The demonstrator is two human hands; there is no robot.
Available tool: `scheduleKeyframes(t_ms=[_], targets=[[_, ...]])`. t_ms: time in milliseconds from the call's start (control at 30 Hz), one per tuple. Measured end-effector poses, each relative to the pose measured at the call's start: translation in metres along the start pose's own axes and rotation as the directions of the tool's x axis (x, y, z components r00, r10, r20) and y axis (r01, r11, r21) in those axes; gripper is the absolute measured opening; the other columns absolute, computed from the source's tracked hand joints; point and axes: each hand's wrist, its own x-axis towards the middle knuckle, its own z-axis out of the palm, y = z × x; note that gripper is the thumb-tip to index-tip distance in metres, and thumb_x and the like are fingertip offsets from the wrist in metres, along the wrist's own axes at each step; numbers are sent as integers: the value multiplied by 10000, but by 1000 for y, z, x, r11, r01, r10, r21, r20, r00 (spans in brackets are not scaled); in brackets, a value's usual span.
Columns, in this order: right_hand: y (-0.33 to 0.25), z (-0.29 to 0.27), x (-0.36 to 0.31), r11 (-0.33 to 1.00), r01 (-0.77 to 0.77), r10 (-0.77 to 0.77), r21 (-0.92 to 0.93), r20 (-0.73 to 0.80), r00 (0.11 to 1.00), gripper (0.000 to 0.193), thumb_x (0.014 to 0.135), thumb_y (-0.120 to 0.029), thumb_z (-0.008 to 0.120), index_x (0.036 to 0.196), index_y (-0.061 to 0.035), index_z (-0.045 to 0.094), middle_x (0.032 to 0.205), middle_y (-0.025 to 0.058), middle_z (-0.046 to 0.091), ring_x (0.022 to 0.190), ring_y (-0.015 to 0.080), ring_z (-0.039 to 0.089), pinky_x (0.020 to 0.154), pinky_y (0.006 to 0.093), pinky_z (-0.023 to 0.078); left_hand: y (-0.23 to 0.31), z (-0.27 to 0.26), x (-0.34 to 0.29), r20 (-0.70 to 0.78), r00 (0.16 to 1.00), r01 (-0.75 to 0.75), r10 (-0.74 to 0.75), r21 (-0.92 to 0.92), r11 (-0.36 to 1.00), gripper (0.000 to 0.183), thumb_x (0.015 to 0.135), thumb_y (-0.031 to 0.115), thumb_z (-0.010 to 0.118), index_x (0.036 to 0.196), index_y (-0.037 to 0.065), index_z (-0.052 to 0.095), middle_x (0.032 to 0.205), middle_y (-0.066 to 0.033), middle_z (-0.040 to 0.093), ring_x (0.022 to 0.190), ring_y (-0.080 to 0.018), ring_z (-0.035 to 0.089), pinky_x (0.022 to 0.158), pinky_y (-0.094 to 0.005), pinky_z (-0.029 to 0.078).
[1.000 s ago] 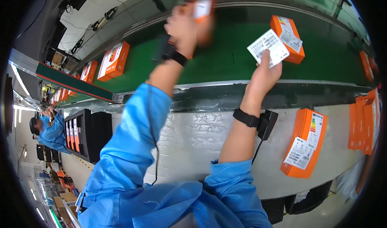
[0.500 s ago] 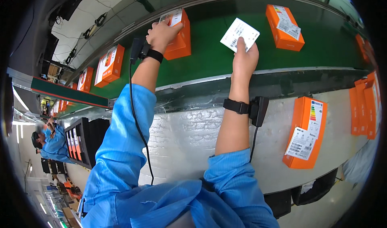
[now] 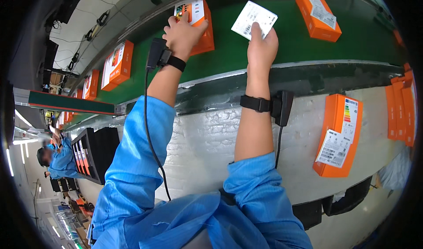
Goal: The recorder is assembling or packaging smartphones on a factory line, including applying stickers and placing them in boxes.
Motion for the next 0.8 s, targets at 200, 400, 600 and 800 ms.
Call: scheduleKeyframes(t_ms=[200, 400, 600, 800], targets=[[-10, 5, -12, 997, -66, 67, -42, 33, 997, 280, 929, -174, 549, 1104, 43, 577, 974, 72, 656, 778, 95, 577, 633, 245, 429, 1, 13, 4, 89, 996, 35, -29, -68, 997, 757, 671, 634, 586, 1269, 171, 573, 1327, -223, 420, 1129, -433, 482, 890, -512, 447], [1, -7, 27, 981, 47, -14, -186, 174, 985, 473, 881, -102, 634, 1290, 32, 437, 968, 71, 669, 757, 84, 592, 585, 202, 420, -18, -1, 5, 496, 853, 516, 162, -847, -126, 468, 870, 388, 517, 1172, 35, 570, 1126, -101, 612, 1041, -222, 580, 916, -468, 433], [-15, 35, 52, 981, 179, -137, -76, 379, 915, 314, 891, -94, 616, 1191, -6, 602, 905, 62, 670, 776, 61, 581, 638, 190, 430, -74, 30, 12, 244, 968, 250, -59, -956, 154, 438, 909, 171, 546, 1283, -55, 509, 1206, -159, 605, 1098, -211, 562, 984, -302, 390], [51, 91, 26, 682, 504, -2, -529, 688, 725, 343, 803, -220, 692, 1097, -46, 660, 998, 130, 683, 939, 241, 643, 847, 329, 477, -114, -55, -123, -144, 984, -172, 106, -926, 337, 361, 853, 67, 542, 1202, -21, 574, 1196, -173, 604, 1157, -282, 555, 984, -349, 411]])
